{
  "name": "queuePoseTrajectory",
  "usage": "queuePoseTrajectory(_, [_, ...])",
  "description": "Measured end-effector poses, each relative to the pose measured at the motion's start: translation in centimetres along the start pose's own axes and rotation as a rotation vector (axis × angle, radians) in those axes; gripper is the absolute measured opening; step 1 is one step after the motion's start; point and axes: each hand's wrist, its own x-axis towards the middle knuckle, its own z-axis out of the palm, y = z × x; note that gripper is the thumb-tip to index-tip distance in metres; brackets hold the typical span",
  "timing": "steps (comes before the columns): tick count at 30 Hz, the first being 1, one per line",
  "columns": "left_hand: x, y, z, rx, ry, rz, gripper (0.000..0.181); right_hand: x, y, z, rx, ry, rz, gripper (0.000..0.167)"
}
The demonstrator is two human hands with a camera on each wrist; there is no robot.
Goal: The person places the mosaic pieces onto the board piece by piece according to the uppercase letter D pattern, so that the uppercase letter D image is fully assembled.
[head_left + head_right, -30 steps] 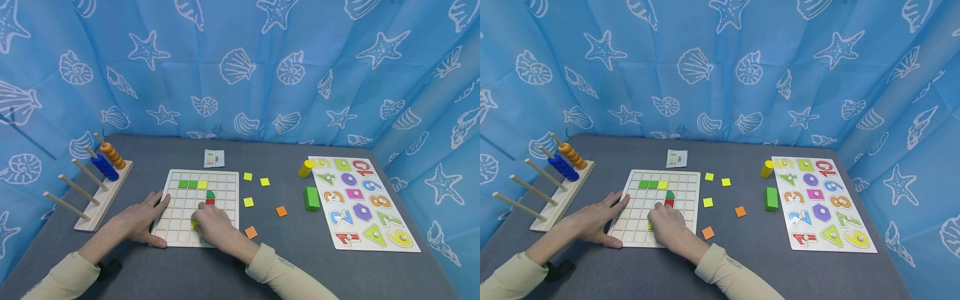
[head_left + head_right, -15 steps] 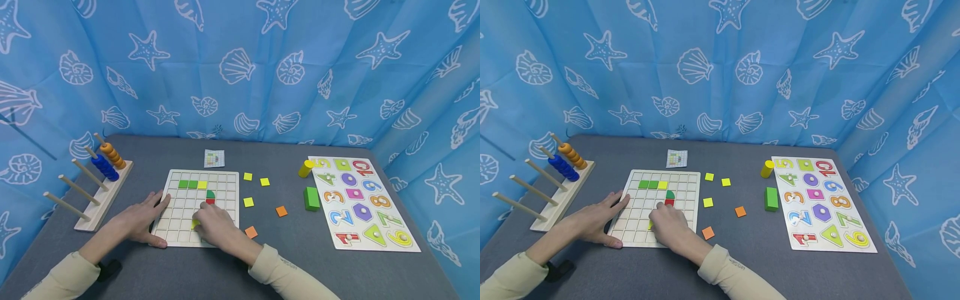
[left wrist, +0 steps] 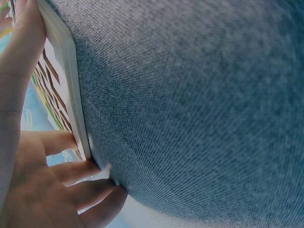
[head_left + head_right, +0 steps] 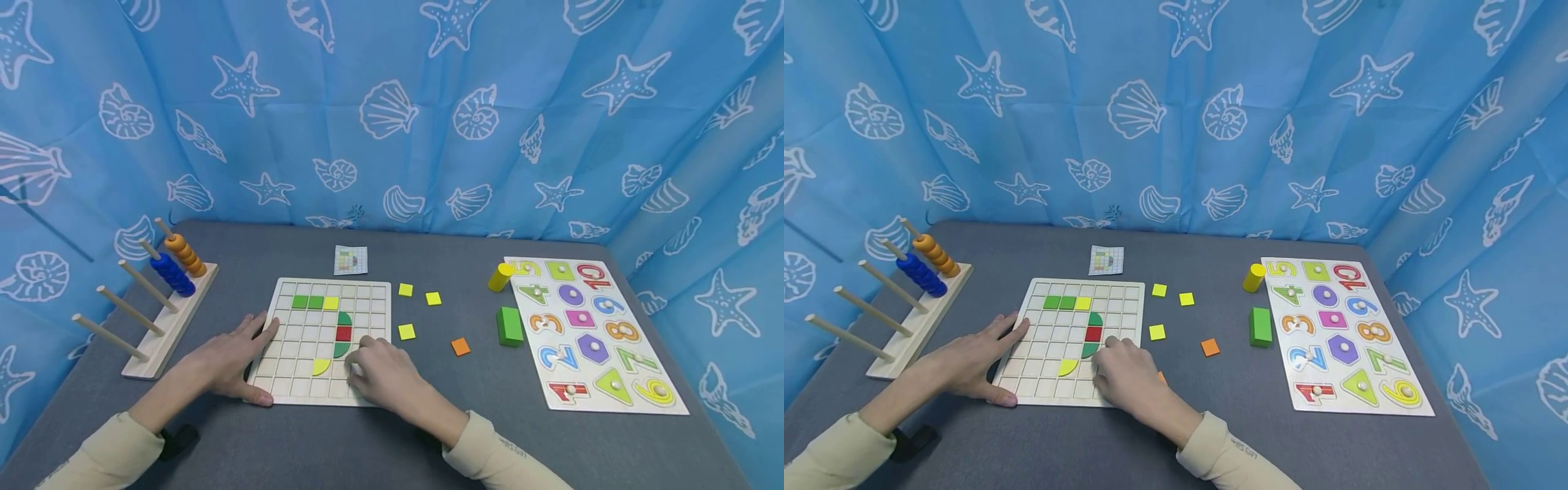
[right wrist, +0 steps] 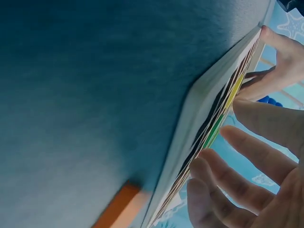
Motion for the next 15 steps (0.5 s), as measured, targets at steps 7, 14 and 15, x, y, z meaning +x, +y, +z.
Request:
queuePoseTrajectory(7, [0.0,0.1,0.0,-0.002,0.009,0.006,0.140,-2.0,1.3,-0.8,-0.009,-0.029,0.051,0.016])
queuePoseTrajectory(14, [0.0,0.0,0.1,-0.004,0.002,0.004,0.140,-3.9,2.9,-1.9,0.024,-0.035,0.084,0.020])
queuePoseTrajectory(15, [0.0,0.0,0.1,-0.004,0.002,0.004,0.140,-4.1,3.1,-2.0,0.021,-0.034,0.087,0.021])
